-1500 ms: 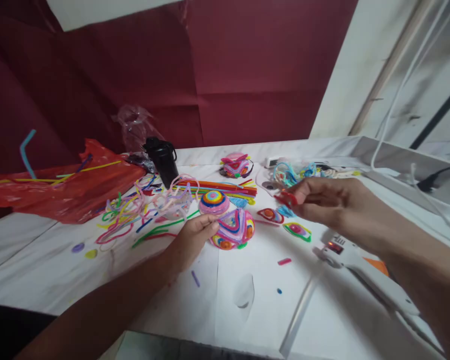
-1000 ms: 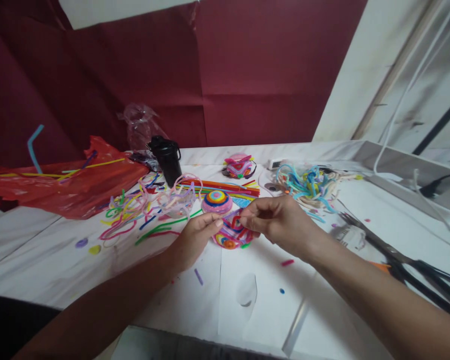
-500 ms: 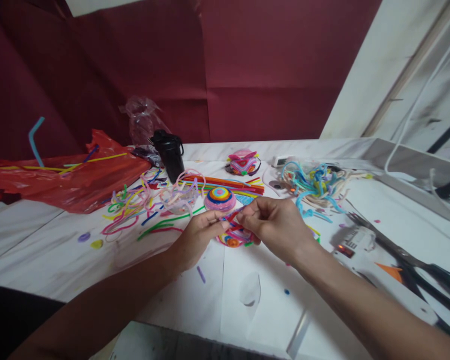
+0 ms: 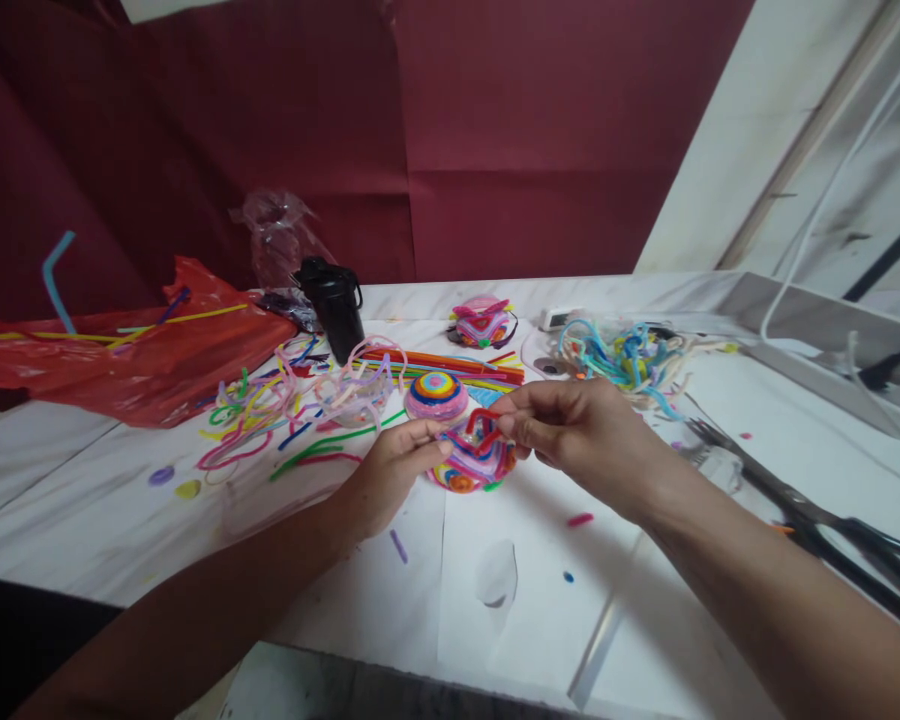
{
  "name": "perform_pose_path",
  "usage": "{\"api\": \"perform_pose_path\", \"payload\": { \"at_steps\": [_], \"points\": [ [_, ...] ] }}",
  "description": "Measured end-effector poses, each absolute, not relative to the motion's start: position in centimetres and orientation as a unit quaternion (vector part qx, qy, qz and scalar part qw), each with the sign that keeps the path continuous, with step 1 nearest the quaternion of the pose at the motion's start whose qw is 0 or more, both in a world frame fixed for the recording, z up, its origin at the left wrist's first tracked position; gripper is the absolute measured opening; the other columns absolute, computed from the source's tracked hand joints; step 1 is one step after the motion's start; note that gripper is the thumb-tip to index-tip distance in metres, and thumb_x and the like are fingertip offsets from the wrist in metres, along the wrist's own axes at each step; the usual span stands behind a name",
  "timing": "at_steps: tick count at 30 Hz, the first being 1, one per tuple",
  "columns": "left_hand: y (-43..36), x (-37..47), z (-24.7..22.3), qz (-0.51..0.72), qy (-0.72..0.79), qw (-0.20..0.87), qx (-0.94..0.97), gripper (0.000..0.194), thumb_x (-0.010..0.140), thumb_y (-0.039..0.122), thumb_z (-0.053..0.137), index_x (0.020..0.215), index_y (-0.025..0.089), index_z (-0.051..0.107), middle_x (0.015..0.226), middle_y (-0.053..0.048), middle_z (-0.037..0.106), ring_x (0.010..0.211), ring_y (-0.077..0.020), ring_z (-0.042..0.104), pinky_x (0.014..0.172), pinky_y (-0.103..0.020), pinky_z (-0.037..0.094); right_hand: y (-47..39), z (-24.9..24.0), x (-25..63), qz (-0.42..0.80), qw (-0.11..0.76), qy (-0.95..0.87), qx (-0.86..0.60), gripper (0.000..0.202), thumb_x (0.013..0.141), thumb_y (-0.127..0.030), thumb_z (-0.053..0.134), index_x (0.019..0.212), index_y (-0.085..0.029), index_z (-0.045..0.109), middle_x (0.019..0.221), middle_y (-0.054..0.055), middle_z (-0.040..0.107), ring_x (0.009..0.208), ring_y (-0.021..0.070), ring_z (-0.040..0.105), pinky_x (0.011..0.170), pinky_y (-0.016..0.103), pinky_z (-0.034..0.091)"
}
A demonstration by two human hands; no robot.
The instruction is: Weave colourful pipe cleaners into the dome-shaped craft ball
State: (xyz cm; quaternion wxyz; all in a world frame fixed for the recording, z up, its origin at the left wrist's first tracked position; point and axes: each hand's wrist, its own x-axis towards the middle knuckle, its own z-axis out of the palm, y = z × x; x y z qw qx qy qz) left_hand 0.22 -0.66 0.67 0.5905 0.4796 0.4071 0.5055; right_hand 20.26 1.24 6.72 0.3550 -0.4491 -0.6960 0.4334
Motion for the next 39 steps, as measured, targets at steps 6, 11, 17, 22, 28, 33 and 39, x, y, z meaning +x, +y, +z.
{"api": "perform_pose_path", "payload": {
  "at_steps": [6,11,17,22,28,33,39],
  "points": [
    [-0.6,0.2,0.8,0.505,0.411,0.591,0.476,0.024,0.064,0.033,0.077,0.075,0.014,0.067,0.067,0.002,0.061,0.067,-0.0118,0.052,0.068,-0.026,0.036,0.9,7.0,20.2,0.445,0.340,-0.701,-0.442,0.058,0.061,-0.072,0.076,0.076,-0.016,0.072,0.059,0.003,0.063,0.047,0.0094,0.045,0.042,0.023,0.035],
    [-0.6,0.2,0.6,0.489,0.378,0.640,0.456,0.026,0.065,0.034,0.079,0.079,0.014,0.069,0.071,0.000,0.065,0.070,-0.0135,0.056,0.076,-0.029,0.041,0.4,6.4,21.0,0.477,0.333,-0.695,-0.422,0.047,0.068,-0.060,0.078,0.088,-0.018,0.076,0.066,0.005,0.068,0.056,0.0136,0.056,0.043,0.022,0.042],
    [-0.4,0.0,0.3,0.483,0.364,0.659,0.447,0.028,0.064,0.035,0.082,0.079,0.014,0.071,0.071,-0.002,0.067,0.071,-0.0140,0.059,0.077,-0.028,0.042,-0.9,5.2,22.4,0.496,0.351,-0.658,-0.446,0.040,0.060,-0.054,0.086,0.080,-0.020,0.078,0.062,0.004,0.068,0.054,0.0132,0.058,0.046,0.023,0.048],
    [-0.2,0.0,-0.1,0.478,0.364,0.660,0.451,0.029,0.067,0.037,0.081,0.082,0.014,0.071,0.072,-0.003,0.068,0.073,-0.0156,0.061,0.080,-0.031,0.044,-2.4,4.4,22.7,0.384,0.407,-0.707,-0.432,0.029,0.069,-0.049,0.081,0.074,-0.021,0.077,0.063,0.004,0.069,0.050,0.0130,0.059,0.043,0.022,0.050],
    [-0.2,-0.1,-0.3,0.470,0.371,0.646,0.473,0.025,0.073,0.036,0.077,0.082,0.014,0.070,0.073,-0.002,0.067,0.071,-0.0142,0.059,0.078,-0.030,0.044,-3.9,2.7,23.3,0.171,0.450,-0.775,-0.409,0.005,0.084,-0.030,0.068,0.081,-0.027,0.072,0.075,0.000,0.073,0.060,0.0145,0.067,0.043,0.019,0.053],
    [-0.4,0.0,0.3,0.468,0.385,0.648,0.461,0.029,0.068,0.038,0.080,0.080,0.014,0.069,0.071,-0.002,0.068,0.070,-0.0155,0.061,0.078,-0.031,0.045,-4.2,1.9,22.6,0.150,0.478,-0.754,-0.425,0.005,0.087,-0.030,0.067,0.090,-0.027,0.066,0.077,-0.001,0.073,0.062,0.0143,0.069,0.045,0.018,0.057],
    [-0.6,0.0,0.5,0.471,0.384,0.640,0.471,0.024,0.070,0.035,0.077,0.081,0.015,0.069,0.074,-0.002,0.067,0.072,-0.0148,0.059,0.077,-0.030,0.042,-3.7,1.8,22.0,0.163,0.492,-0.748,-0.416,0.028,0.089,-0.031,0.065,0.117,-0.025,0.063,0.080,-0.001,0.077,0.062,0.0145,0.072,0.053,0.020,0.062]
  ]
}}
